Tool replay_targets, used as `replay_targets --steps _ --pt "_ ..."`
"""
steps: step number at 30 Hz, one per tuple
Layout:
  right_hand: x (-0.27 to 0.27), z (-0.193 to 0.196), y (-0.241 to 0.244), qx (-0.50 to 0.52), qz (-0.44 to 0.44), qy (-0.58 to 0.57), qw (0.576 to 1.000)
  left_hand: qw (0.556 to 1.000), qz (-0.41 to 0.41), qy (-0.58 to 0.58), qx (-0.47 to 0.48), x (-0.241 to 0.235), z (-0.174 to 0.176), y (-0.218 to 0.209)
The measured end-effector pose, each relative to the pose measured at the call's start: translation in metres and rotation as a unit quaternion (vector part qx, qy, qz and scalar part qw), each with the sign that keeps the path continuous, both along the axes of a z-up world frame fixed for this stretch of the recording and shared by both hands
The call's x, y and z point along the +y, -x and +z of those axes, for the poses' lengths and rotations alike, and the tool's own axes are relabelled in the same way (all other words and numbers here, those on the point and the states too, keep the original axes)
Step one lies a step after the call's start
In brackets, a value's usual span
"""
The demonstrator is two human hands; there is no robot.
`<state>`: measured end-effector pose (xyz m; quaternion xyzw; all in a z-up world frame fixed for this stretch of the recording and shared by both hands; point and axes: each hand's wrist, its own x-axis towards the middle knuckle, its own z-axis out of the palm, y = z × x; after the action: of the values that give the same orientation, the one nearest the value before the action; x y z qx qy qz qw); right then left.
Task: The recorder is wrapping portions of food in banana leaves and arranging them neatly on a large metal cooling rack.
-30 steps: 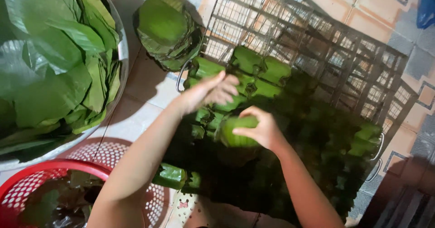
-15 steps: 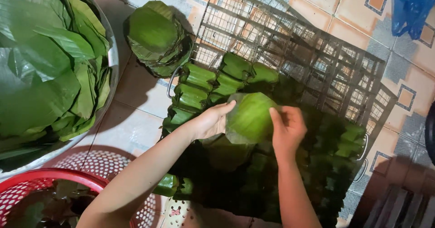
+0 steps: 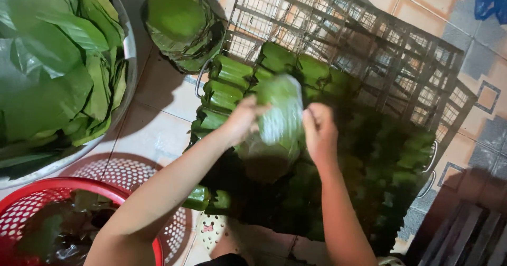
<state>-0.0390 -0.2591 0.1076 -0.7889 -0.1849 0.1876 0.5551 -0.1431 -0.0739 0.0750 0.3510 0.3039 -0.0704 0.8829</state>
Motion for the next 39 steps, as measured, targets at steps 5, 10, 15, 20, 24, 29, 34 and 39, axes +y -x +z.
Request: replay_targets --steps 5,10,15,20,24,29,34,39 --pt "0.006 0.001 0.048 -0.133 0.223 0.186 0.948 0.979 0.202 -0.021 -0.024 0.043 -0.026 0.007" --pt "0.017 -0.009 0.065 -0.224 0.28 0.241 0.902 0.972 0.223 -0.014 -0.075 0.064 0.005 0.02" --pt "-0.007 -0.076 0.036 -0.106 0.336 0.191 0.916 0.979 0.171 0.05 -0.101 0.062 0.012 0.023" --pt "0.01 -0.036 0.009 0.221 0.141 -0.086 0.961 0.989 0.035 -0.1 -0.102 0.032 0.023 0.017" --pt "0.026 -0.005 0.003 0.41 0.027 -0.252 0.876 0.947 -0.017 -0.281 -0.152 0.016 0.024 0.008" --pt "0.012 -0.062 -0.004 0.438 0.012 -0.264 0.859 0.93 -0.03 -0.332 -0.158 0.014 0.002 0.003" --pt "0.048 -0.025 0.0 0.349 0.024 -0.15 0.925 0.824 0.112 -0.541 -0.126 0.024 -0.003 0.006" --pt "0.093 -0.015 -0.031 0.29 0.048 -0.2 0.935 0.952 -0.209 -0.218 -0.055 0.088 0.007 0.012"
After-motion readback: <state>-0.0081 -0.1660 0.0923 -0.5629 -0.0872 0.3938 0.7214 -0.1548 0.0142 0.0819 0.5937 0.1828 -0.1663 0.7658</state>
